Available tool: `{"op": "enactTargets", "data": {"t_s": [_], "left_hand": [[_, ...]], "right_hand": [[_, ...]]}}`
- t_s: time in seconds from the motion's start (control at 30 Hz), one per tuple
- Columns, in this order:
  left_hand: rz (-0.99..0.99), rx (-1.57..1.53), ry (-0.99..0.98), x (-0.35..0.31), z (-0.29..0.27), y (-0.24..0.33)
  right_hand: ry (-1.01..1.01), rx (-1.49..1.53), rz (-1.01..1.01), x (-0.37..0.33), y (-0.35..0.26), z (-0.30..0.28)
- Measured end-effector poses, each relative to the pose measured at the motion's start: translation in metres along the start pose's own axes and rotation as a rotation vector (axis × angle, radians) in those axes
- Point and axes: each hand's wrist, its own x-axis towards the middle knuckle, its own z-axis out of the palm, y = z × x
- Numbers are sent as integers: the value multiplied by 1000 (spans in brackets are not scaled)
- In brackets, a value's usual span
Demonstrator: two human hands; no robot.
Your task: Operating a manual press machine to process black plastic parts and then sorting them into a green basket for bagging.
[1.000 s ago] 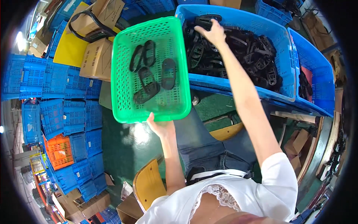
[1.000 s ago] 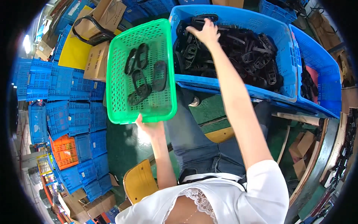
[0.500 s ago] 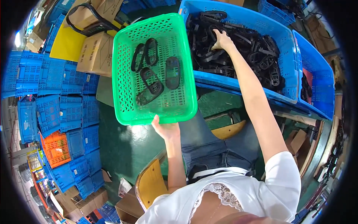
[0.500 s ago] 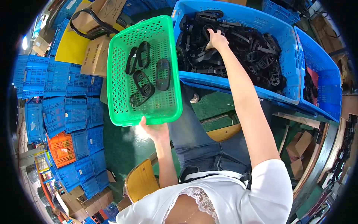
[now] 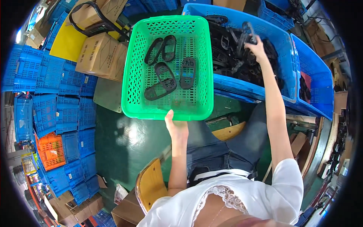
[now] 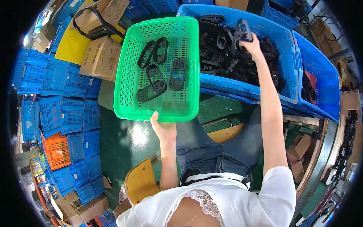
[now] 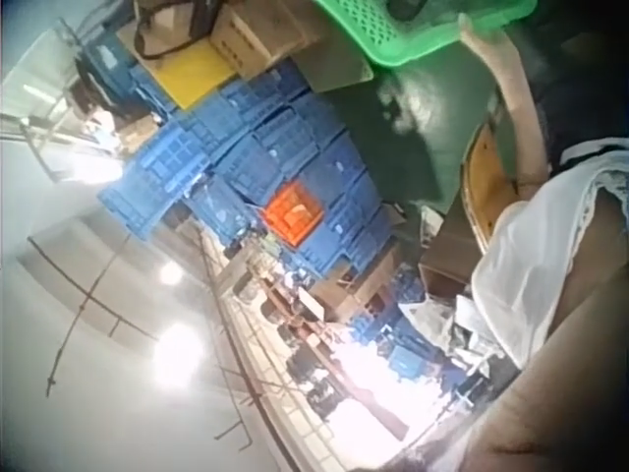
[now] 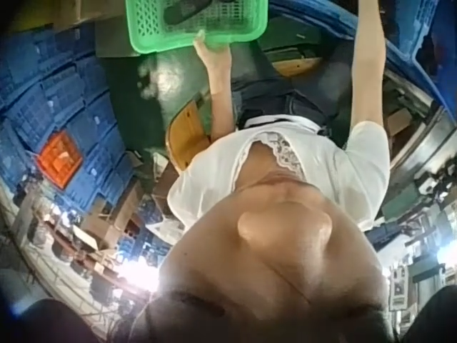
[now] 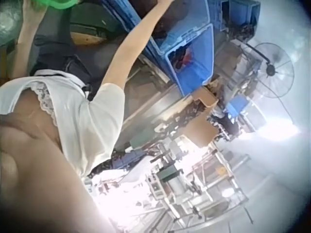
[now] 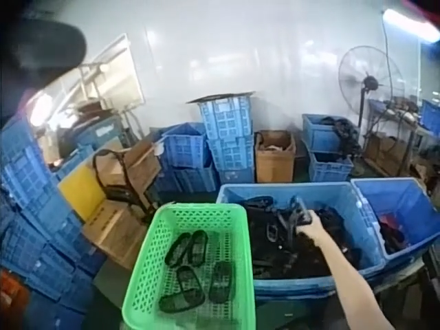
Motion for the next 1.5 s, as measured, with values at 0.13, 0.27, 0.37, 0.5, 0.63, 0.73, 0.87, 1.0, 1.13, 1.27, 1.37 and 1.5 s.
{"op": "enactTargets", "data": {"t_s": [0.13,0.27,0.37,0.5,0.63,0.73,0.87,1.0,1.13,1.27,1.37,1.5], "left_hand": [[-34,-6,28,1,0,0],[-6,10,14,-5,16,1],[2,-57,30,-5,15,3],[82,-132,157,-1,4,-2],[138,-168,125,6,-11,-14],[190,-132,139,11,-1,-18],[267,-45,147,10,-22,-1],[257,-105,235,11,-18,1],[181,-155,165,13,-13,2],[131,-156,165,11,-13,5],[109,-165,143,11,-8,11],[71,-187,74,13,-5,15]], "right_hand": [[-121,136,-398,-23,-125,7],[-336,-31,-676,-68,-201,80],[-660,-323,-866,-84,-196,104],[-597,39,-670,-45,-173,74],[-249,-354,-401,9,-49,62],[-477,-712,-478,2,55,72],[-800,-923,-164,-29,20,104],[-995,-847,-132,-29,-12,93],[-1117,-1109,-47,-26,-27,104],[-940,-1221,-299,-45,-28,120],[-920,-998,-472,-51,-41,118],[-851,-1171,-449,-51,-31,122]]}}
